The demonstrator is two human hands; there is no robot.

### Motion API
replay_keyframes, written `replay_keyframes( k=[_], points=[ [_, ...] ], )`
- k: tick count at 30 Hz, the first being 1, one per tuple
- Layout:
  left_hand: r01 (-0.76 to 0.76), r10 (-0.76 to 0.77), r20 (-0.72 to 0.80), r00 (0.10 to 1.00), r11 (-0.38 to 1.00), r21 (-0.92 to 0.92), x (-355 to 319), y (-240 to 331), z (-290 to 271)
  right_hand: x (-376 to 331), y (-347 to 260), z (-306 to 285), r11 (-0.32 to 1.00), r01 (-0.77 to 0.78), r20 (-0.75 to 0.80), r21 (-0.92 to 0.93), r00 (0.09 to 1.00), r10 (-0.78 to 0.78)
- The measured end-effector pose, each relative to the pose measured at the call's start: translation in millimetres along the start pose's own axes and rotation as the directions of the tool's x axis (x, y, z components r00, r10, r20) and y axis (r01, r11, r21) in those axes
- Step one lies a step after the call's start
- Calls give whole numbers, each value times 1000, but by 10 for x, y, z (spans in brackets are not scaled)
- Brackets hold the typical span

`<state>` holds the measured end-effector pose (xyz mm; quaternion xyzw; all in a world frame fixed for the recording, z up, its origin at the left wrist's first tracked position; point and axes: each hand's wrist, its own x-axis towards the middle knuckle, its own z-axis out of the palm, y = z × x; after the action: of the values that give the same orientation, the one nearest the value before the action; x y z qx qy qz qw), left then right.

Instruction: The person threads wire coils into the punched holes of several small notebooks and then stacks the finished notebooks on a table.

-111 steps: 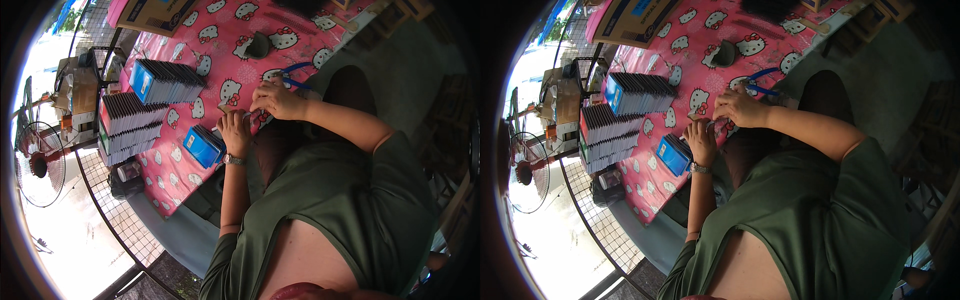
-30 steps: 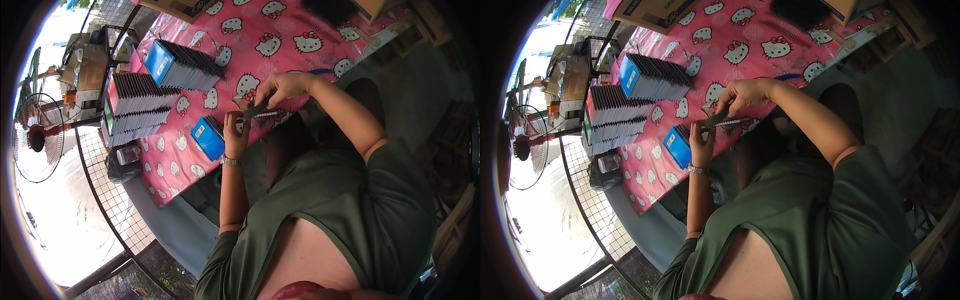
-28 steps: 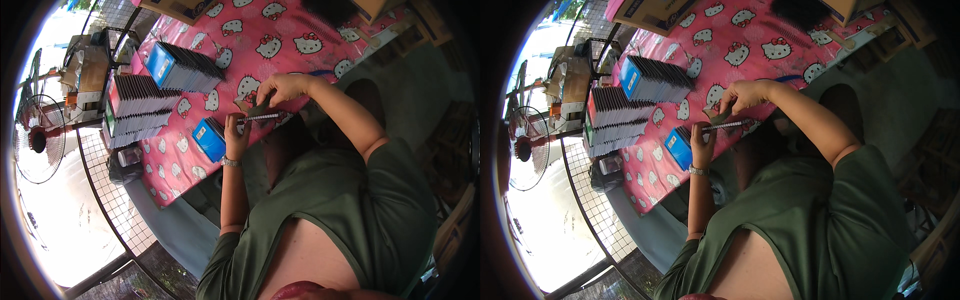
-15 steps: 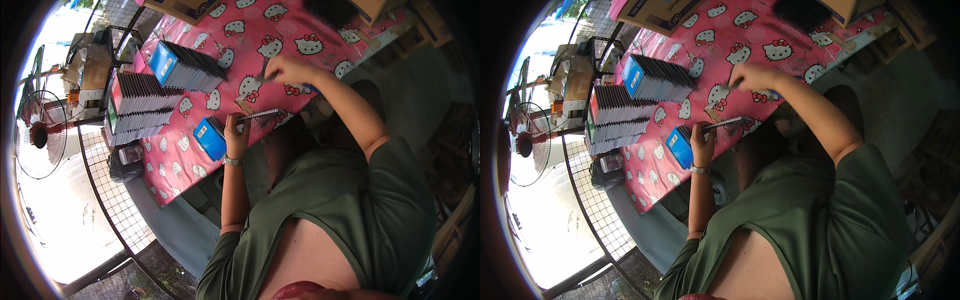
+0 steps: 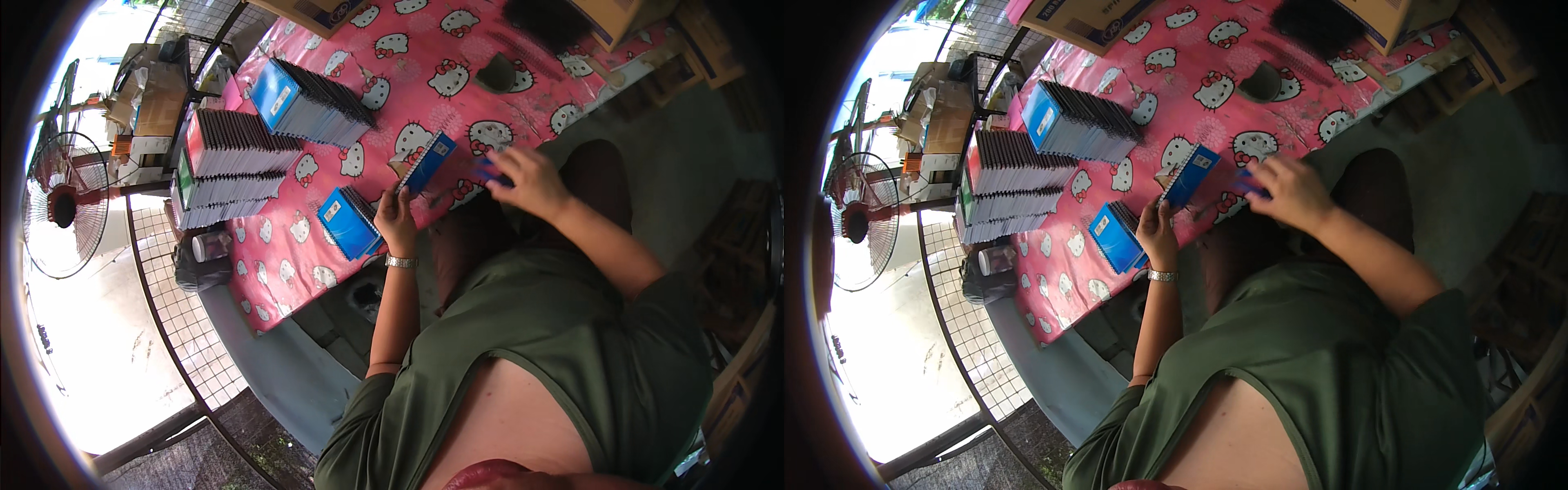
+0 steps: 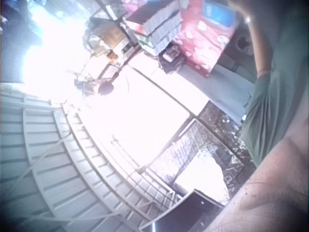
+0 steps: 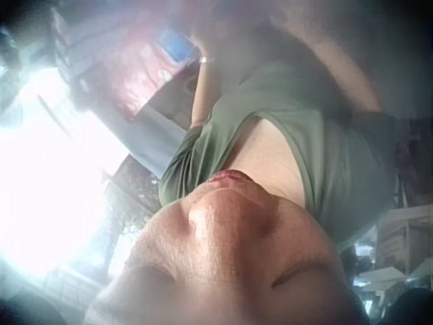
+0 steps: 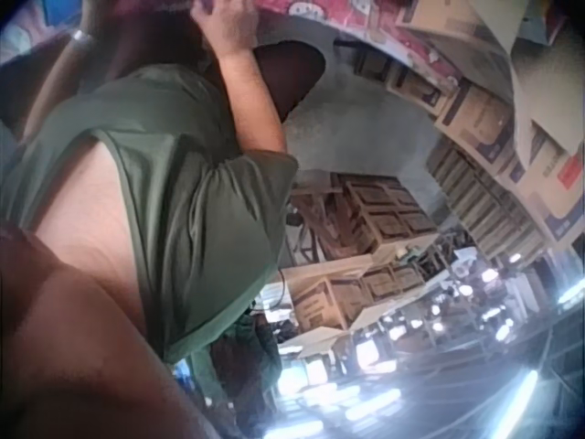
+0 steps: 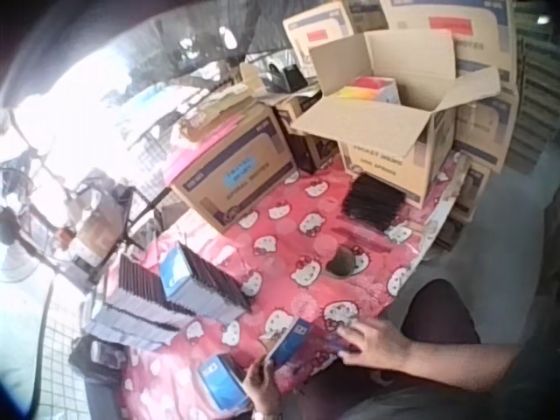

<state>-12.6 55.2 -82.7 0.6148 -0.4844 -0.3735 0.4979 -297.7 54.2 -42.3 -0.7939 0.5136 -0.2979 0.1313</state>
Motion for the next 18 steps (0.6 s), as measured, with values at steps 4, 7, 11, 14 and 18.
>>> replay_keyframes(
  k=[4, 7, 11, 14, 18],
  points=[
    [-62, 62, 4, 998, 997, -45, -16, -32, 33, 201, -523, 216, 934, 84, -56, 346, 996, -69],
    [-63, 61, -26, 998, 993, -97, -17, -101, 45, 276, -583, 374, 949, 128, -35, 290, 992, -123],
    [-50, 43, -104, 994, 996, -70, -39, -244, 16, 283, -587, 393, 955, 235, -50, 181, 972, -230],
    [-72, 67, -111, 992, 996, -45, -36, -213, 56, 287, -572, 375, 956, 252, -56, 149, 968, -246],
    [-128, 145, -136, 980, 984, 125, -57, -200, 42, 290, -650, 282, 965, 89, 116, 248, 986, -121]
  ],
)
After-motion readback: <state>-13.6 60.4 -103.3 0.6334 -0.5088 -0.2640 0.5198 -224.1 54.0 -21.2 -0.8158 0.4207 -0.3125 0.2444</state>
